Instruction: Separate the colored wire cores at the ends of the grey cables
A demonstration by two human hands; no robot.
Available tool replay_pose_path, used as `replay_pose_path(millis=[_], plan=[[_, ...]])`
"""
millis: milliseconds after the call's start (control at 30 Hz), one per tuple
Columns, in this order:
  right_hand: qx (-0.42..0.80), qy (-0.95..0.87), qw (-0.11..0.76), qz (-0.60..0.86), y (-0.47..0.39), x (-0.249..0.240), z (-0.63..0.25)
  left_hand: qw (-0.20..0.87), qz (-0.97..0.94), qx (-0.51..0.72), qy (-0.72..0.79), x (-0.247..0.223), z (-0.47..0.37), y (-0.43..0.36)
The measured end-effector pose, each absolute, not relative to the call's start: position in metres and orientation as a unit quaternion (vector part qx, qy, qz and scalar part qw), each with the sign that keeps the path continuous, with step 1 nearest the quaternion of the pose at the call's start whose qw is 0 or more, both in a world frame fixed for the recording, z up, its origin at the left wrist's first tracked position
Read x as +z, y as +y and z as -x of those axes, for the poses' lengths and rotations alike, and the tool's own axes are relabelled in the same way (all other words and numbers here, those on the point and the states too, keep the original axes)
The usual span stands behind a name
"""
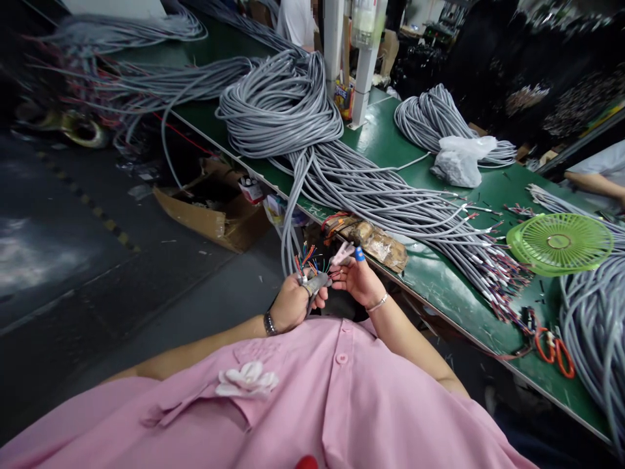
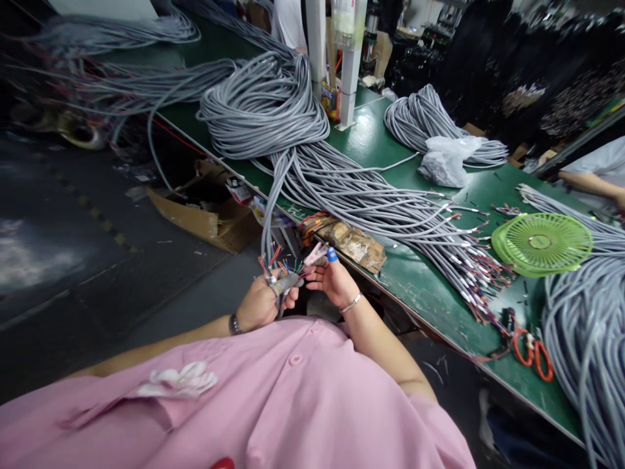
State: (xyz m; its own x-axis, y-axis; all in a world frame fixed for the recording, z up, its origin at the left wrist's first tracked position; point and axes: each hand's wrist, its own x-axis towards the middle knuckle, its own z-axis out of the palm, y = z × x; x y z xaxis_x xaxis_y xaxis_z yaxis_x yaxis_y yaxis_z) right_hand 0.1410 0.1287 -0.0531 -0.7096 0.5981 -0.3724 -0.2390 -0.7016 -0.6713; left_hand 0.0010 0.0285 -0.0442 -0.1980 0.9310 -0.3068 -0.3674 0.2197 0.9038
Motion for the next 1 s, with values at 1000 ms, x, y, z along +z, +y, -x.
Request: replay_pose_path(millis=[1000], plan=[[0.733, -0.463, 0.352, 0.353, 0.090, -0.064, -0.136, 0.609, -0.338, 0.489, 0.525, -0.052, 0.009, 0.027]])
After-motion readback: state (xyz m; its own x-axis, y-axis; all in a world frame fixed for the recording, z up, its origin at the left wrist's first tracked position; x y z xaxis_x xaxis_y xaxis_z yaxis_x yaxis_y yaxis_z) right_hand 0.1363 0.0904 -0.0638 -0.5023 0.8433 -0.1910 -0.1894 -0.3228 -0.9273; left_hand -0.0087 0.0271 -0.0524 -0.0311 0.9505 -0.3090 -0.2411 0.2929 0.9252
